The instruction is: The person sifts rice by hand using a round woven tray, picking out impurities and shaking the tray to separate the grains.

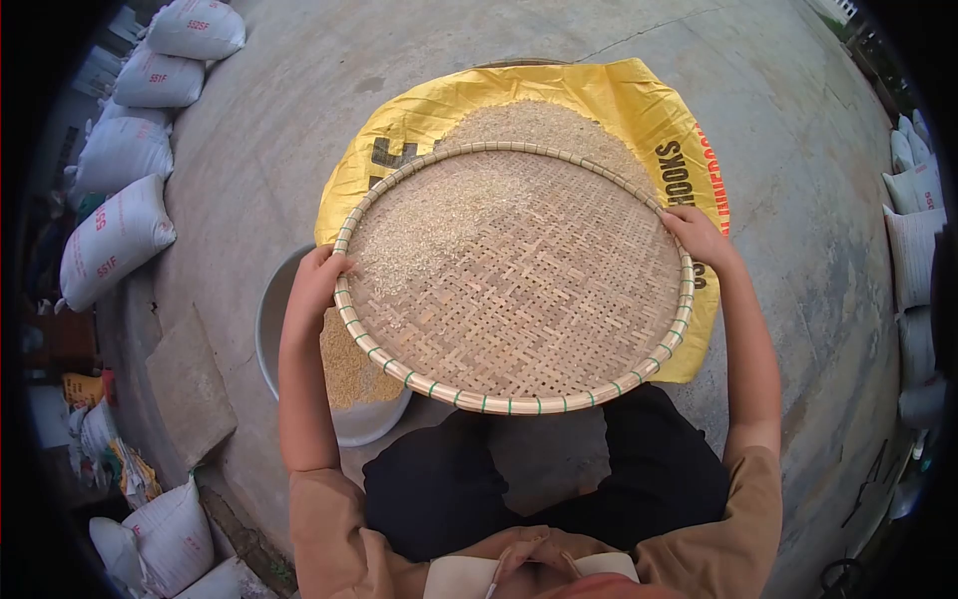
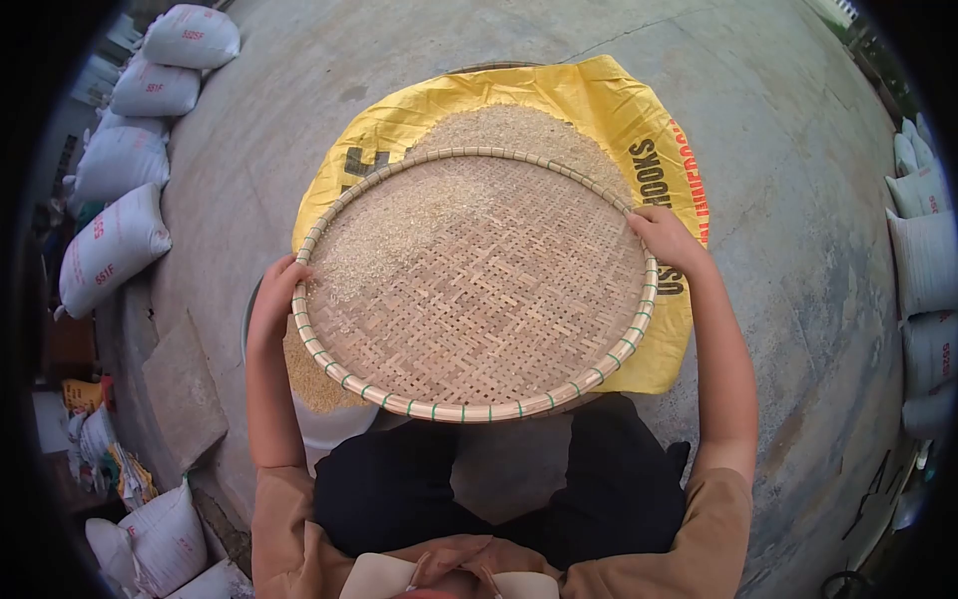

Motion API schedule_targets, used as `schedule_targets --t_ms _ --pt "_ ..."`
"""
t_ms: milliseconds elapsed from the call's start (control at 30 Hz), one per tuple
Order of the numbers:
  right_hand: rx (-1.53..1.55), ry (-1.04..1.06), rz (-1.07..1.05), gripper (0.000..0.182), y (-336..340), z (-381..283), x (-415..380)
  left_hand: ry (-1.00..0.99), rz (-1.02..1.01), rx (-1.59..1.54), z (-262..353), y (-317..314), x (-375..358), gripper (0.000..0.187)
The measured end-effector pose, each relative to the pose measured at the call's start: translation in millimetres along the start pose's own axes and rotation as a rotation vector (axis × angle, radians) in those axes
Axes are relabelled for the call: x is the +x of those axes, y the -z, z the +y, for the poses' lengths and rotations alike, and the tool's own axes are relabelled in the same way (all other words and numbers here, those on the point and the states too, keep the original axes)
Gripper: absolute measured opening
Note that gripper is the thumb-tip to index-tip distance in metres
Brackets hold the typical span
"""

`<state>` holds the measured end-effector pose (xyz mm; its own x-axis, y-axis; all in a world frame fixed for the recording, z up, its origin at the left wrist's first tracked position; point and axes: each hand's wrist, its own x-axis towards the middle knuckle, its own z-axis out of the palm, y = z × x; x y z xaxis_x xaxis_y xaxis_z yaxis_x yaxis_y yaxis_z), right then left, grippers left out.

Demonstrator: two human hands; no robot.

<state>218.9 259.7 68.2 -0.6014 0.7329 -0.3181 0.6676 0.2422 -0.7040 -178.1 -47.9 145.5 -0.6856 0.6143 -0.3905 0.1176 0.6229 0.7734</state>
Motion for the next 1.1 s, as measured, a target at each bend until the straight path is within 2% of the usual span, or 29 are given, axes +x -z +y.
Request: schedule_targets --t_ms 67,233,300,433,633,700,833,1033,1100 --pt "-0.049 0.030 -0.087 0.037 -5.7 3.6 5.0 -0.026 0.046 -0.045 25.3 5.1 -24.6 0.032" --pt "-0.036 0.057 -0.133 0.036 -34.9 20.0 10.0 -0.083 0.077 -0.075 48.8 5.8 -52.9 0.039" --pt "-0.053 0.080 -0.127 0.035 -38.2 19.2 7.9 -0.156 0.088 -0.080 48.2 7.7 -56.8 0.037" --pt "-0.003 0.065 -0.052 0.035 -34.9 12.2 1.4 -0.164 0.106 -0.128 46.5 3.4 -54.3 0.035" --pt "-0.033 0.073 -0.088 0.035 -33.7 26.7 5.2 -0.154 0.118 -0.154 39.8 2.0 -49.1 0.036" --pt "-0.026 0.063 -0.100 0.034 -31.9 24.7 5.8 -0.205 0.120 -0.159 34.5 3.0 -45.2 0.037" --pt "-0.024 0.039 -0.089 0.034 -26.9 14.0 -1.4 -0.127 0.062 -0.137 37.9 8.1 -50.7 0.045" --pt "-0.024 0.066 -0.073 0.034 -24.4 16.9 -1.0 -0.132 0.060 -0.136 29.9 5.8 -48.1 0.044" --pt "-0.025 0.065 -0.039 0.034 -24.0 14.4 -3.6 -0.225 0.085 -0.213 19.6 2.3 -44.4 0.034"
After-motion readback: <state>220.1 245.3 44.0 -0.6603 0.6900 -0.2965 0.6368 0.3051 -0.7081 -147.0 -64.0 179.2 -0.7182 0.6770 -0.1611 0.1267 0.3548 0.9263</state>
